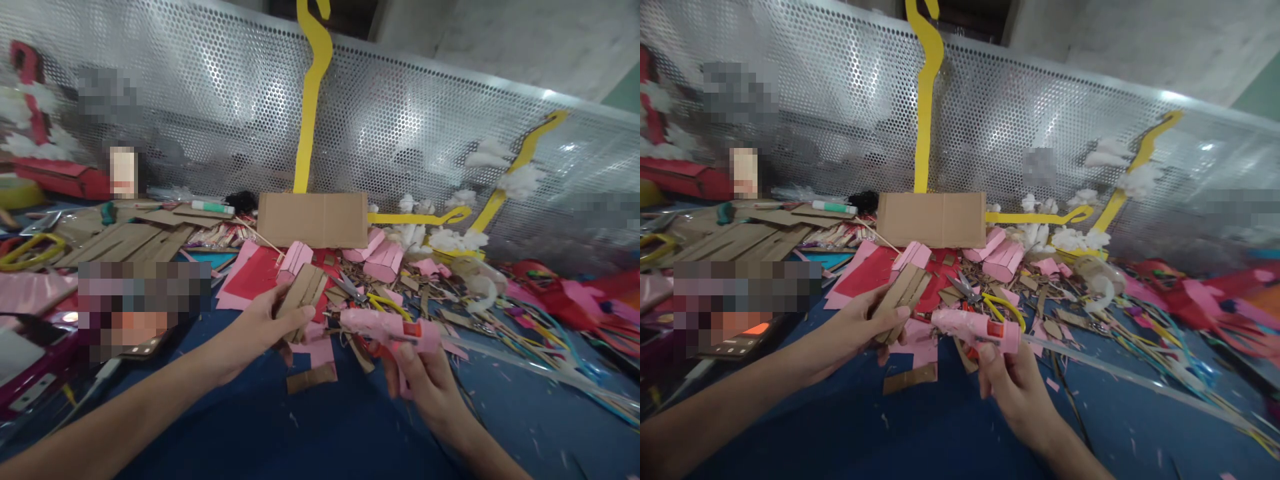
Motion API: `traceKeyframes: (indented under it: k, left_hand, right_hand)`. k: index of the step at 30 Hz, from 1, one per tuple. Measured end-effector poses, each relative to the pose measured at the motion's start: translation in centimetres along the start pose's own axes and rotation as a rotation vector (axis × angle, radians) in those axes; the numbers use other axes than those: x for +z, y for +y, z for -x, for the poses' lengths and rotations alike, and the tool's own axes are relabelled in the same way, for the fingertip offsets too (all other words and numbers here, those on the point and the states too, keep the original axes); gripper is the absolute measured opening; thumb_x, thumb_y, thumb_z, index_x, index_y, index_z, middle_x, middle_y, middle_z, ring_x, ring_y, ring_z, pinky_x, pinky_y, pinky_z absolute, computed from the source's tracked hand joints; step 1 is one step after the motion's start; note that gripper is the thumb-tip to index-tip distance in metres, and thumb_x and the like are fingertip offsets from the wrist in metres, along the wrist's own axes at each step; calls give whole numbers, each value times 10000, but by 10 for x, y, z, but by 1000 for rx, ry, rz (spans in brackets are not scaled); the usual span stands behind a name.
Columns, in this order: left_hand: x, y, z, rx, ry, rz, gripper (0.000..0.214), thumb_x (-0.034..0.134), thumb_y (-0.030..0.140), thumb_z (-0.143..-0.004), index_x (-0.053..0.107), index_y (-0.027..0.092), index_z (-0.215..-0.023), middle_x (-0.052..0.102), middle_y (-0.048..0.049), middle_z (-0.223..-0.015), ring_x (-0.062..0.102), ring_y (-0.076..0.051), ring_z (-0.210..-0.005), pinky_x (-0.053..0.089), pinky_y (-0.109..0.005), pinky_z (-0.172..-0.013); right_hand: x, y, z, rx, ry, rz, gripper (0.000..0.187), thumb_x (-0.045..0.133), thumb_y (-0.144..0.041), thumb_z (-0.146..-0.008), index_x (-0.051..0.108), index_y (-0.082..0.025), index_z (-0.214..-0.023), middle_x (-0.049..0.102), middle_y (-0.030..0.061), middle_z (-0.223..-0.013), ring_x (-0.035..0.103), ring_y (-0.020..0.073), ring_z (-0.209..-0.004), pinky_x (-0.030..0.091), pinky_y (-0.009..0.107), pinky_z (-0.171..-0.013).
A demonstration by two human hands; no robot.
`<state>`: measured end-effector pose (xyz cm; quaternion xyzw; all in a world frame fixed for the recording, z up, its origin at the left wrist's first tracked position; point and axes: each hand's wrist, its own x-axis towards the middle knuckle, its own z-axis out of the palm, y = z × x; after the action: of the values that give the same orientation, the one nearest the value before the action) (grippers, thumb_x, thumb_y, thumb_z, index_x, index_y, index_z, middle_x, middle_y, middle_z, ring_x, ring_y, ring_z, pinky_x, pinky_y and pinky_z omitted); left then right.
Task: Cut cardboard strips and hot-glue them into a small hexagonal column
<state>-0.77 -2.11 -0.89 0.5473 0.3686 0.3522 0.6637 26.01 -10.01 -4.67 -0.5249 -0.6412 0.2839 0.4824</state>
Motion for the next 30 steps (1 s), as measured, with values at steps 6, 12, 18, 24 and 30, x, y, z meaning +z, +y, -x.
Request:
traceKeyframes:
  k: [6, 12, 18, 24, 30]
  left_hand:
    - [1, 0, 1, -36, -14, 76, 924, 791, 443, -901, 266, 161, -1606, 638, -41, -887, 595, -192, -766, 614, -308, -578]
    - [2, -1, 1, -49, -11, 99, 886, 773, 352, -926, 248, 231, -1629, 636, -75, -1017, 615, -209, -857, 653, -348, -669]
    - [1, -3, 1, -43, -22, 103, 849, 774, 309, -919, 295, 232, -1616, 648, -86, -1042, 639, -211, -867, 663, -383, -732]
    - [2, -1, 1, -39, -23, 83, 810, 788, 279, -886, 360, 241, -1573, 666, -82, -1072, 666, -234, -934, 672, -408, -769]
    - [1, 0, 2, -33, -45, 56, 666, 804, 312, -874, 488, 245, -1456, 669, -110, -1209, 676, -276, -1069, 676, -414, -809]
  right_hand:
    - [0, 2, 0, 5, 8, -9, 565, 484, -652, -1045, 600, -210, -714, 562, -22, -474, 456, 116, -415, 364, 246, -452]
    - [-1, 1, 0, 0, 9, 2, 539, 496, -638, -1047, 590, -210, -732, 573, -24, -493, 463, 116, -429, 367, 246, -463]
    - [0, 1, 1, -6, -8, 14, 594, 464, -640, -1057, 589, -212, -665, 558, -16, -488, 448, 120, -429, 373, 259, -464]
    - [-1, 0, -1, -17, -18, 36, 617, 458, -643, -1057, 592, -216, -633, 561, -10, -492, 448, 125, -435, 374, 269, -464]
    - [0, -1, 0, -11, -8, 14, 590, 477, -646, -1049, 582, -220, -655, 556, -18, -486, 448, 121, -428, 385, 260, -458]
